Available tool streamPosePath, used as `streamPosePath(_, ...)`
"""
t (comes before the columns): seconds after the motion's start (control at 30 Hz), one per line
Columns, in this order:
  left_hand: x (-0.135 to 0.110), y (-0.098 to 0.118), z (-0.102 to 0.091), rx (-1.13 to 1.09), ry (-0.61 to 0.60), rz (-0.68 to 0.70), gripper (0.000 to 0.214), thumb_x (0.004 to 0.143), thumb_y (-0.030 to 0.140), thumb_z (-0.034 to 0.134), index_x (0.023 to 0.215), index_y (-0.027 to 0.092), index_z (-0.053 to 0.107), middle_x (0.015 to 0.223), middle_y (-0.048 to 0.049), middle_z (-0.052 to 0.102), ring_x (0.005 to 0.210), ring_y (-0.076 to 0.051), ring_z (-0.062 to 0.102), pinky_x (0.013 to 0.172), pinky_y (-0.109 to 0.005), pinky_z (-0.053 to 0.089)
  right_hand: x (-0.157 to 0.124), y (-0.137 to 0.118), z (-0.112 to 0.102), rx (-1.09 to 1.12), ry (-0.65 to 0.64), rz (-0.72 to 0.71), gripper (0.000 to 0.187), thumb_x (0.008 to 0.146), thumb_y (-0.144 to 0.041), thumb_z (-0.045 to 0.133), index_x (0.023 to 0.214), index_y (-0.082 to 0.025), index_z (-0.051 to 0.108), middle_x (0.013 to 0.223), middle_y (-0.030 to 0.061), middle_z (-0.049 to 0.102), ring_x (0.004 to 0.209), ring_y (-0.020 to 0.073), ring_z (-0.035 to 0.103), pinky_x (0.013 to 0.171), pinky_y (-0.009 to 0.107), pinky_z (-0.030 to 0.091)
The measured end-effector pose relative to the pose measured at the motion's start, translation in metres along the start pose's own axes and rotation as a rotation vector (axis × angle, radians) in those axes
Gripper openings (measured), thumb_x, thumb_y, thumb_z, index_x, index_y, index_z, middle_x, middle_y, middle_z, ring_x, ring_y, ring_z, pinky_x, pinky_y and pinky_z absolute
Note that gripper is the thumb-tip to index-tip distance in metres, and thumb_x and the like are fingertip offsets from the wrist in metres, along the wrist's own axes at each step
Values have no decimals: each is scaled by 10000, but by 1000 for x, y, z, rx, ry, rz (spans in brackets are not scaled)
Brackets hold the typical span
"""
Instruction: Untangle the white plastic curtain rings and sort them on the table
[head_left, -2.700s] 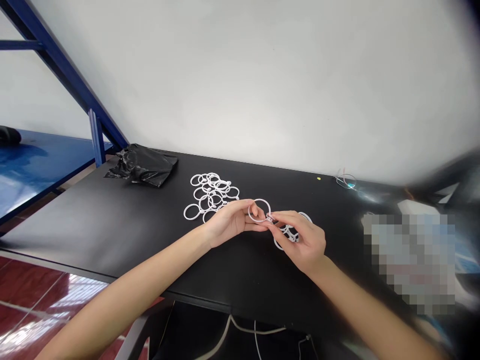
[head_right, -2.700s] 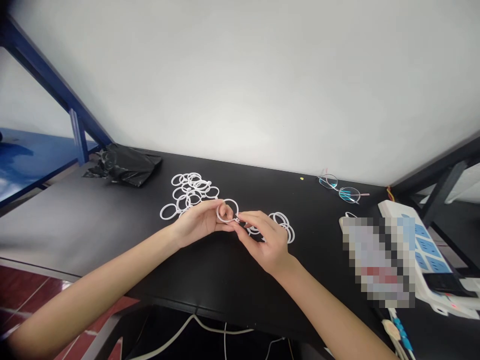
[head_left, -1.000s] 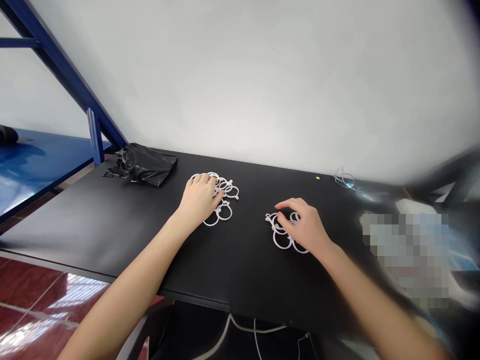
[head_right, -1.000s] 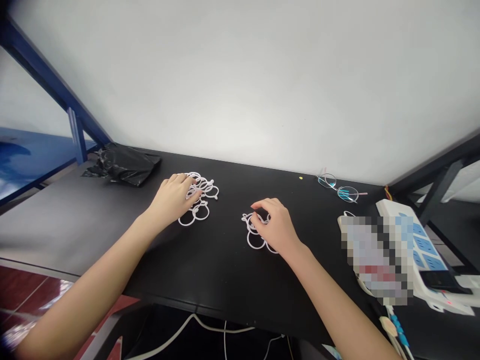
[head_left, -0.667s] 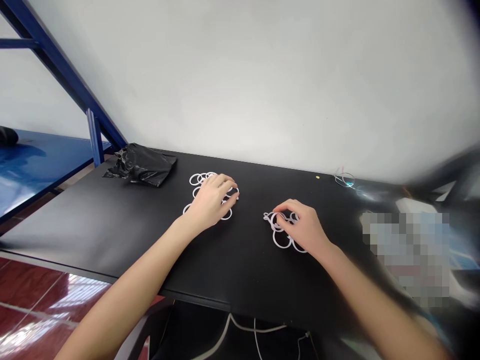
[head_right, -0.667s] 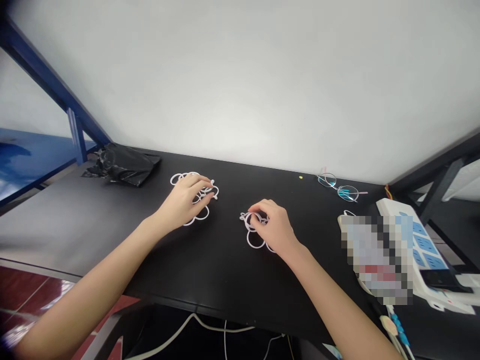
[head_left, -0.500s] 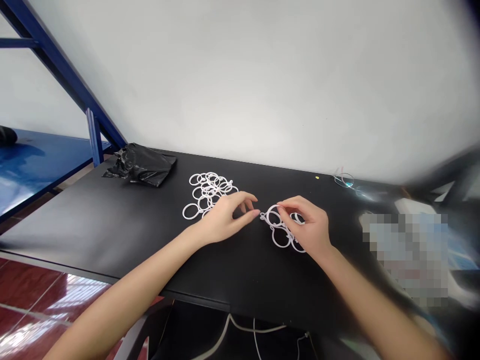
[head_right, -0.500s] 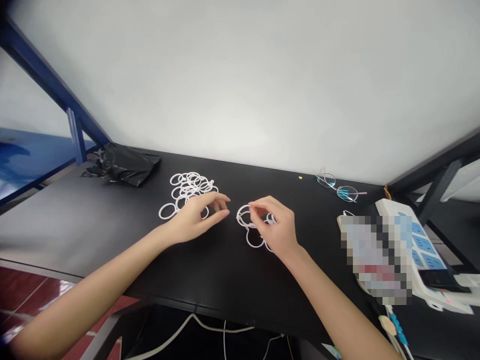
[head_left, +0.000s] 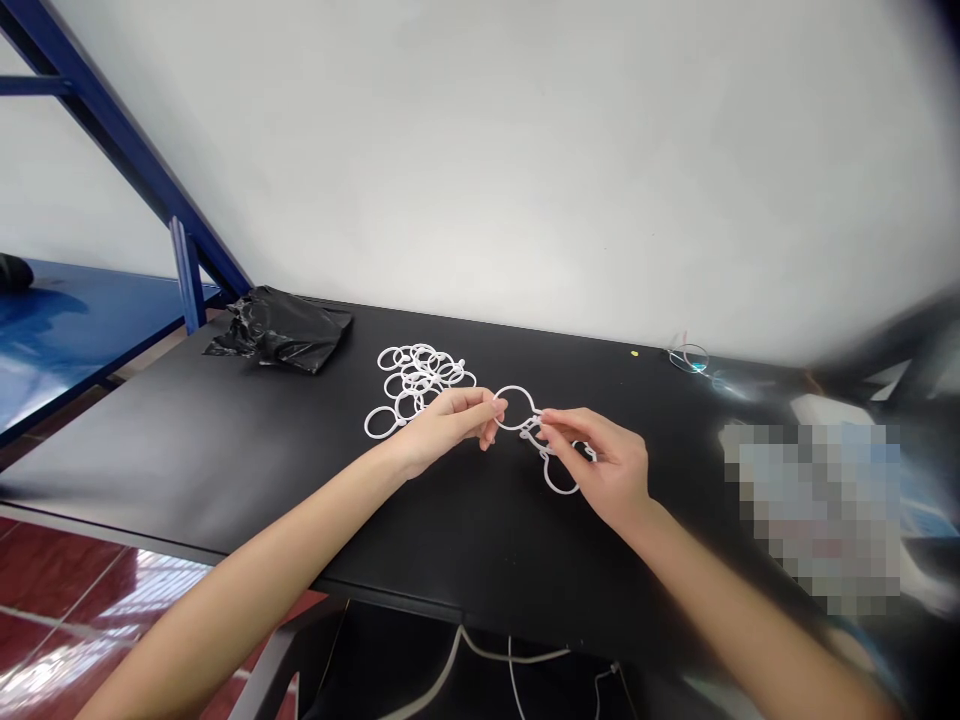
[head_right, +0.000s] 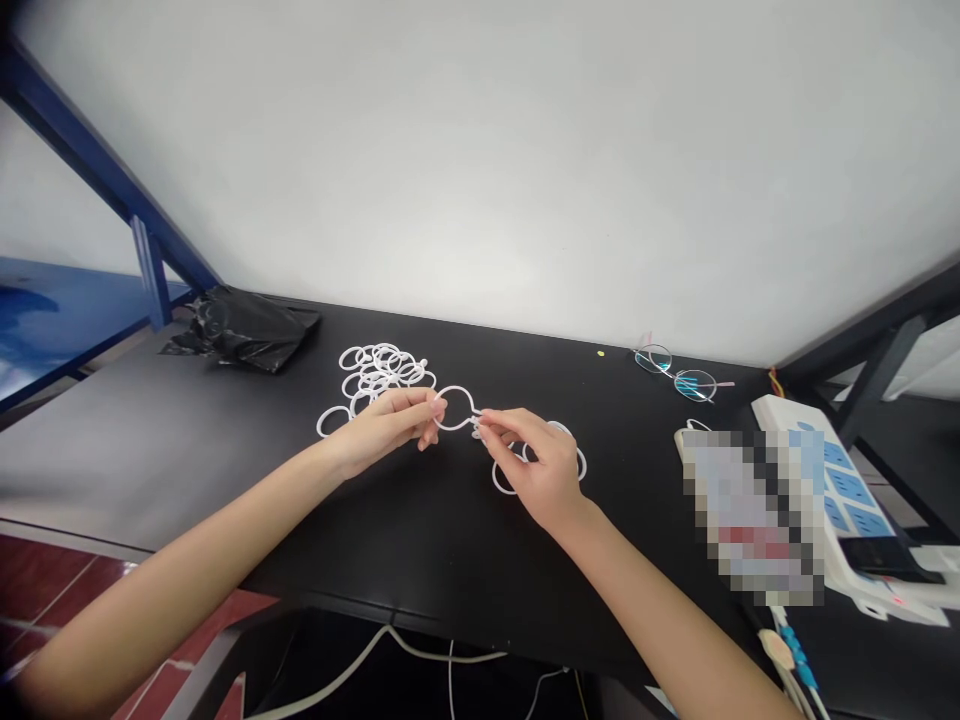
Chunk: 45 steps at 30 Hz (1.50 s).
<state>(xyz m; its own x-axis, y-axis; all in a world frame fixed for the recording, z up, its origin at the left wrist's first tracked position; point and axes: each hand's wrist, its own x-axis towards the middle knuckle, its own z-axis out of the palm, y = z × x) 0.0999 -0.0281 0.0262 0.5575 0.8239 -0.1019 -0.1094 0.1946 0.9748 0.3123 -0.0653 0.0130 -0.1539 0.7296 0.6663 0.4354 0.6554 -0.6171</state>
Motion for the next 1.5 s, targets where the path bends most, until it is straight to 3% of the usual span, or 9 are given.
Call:
streamPosePath(0.2, -1, -1, 4, -25, -87, -83, 325, 882, 457, 608, 802, 146, 561, 672, 10, 551, 641, -103, 551, 646, -242, 450, -1, -1, 2, -11, -2, -12, 117, 858, -141, 662, 947, -209, 697, 830, 28, 730, 615, 143, 691, 585, 274, 603)
streamPosePath(0.37, -7, -8, 14, 521, 121, 315, 345, 967, 458, 440, 1180, 191, 492, 975, -47, 607, 709, -120, 558, 717, -292, 477, -1, -9, 6, -10, -20, -101, 136, 847, -95, 654, 900, -213, 695, 770, 29, 732, 658, 162, 690, 578, 272, 571)
streamPosePath(0.47, -12, -14, 17, 885, 78, 539, 299, 973, 439, 424, 1047, 173, 538, 908, -47, 587, 639, -114, 496, 608, -260, 434, -2, -16, 10, 51, -54, -135, 149, 846, -79, 647, 893, -214, 688, 777, 32, 732, 670, 162, 689, 599, 279, 574)
streamPosePath(0.6, -14, -18, 19, 1016, 88, 656, 359, 1011, 401, 277, 909, 167, 530, 814, -39, 551, 598, -116, 472, 546, -242, 411, -4, -24, 12, 114, -66, -118, 170, 842, -46, 642, 883, -207, 678, 741, 26, 713, 662, 155, 676, 615, 283, 571)
streamPosePath(0.77, -14, -16, 21, 1046, 85, 645, 369, 1015, 275, 186, 869, 169, 508, 786, -35, 543, 593, -116, 488, 568, -239, 432, -4, -26, 12, 136, -87, -99, 182, 848, -41, 632, 882, -214, 675, 747, 17, 714, 661, 148, 685, 616, 272, 572)
streamPosePath(0.97, -12, -8, 15, 1166, 91, 591, 283, 996, 395, 365, 925, 171, 525, 800, -20, 573, 600, -115, 515, 536, -228, 392, 0, -12, 5, 43, -124, 9, 185, 835, -152, 688, 1008, -219, 678, 854, 20, 753, 715, 162, 721, 702, 281, 583)
streamPosePath(1.23, 3, 0, -38, 1346, 414, 590, 299, 918, 466, 559, 913, 168, 555, 832, -52, 630, 779, -194, 603, 744, -325, 476, 15, 19, -18, -309, -271, 285, 86, 804, -217, 665, 884, -214, 695, 876, 37, 728, 834, 228, 688, 742, 371, 539)
streamPosePath(1.37, 8, -5, -58, 1411, 446, 414, 269, 891, 387, 617, 1024, 161, 558, 917, -74, 646, 835, -220, 620, 750, -343, 487, 13, 25, -18, -341, -360, 368, 87, 800, -225, 656, 878, -217, 695, 855, 29, 728, 846, 229, 676, 751, 378, 523)
streamPosePath(1.5, 8, -7, -58, 1520, 428, 368, 185, 883, 331, 629, 935, 160, 581, 909, -81, 656, 903, -256, 601, 813, -379, 467, 11, 28, -14, -342, -362, 367, 94, 812, -206, 630, 881, -215, 693, 818, 22, 725, 827, 222, 667, 768, 387, 508)
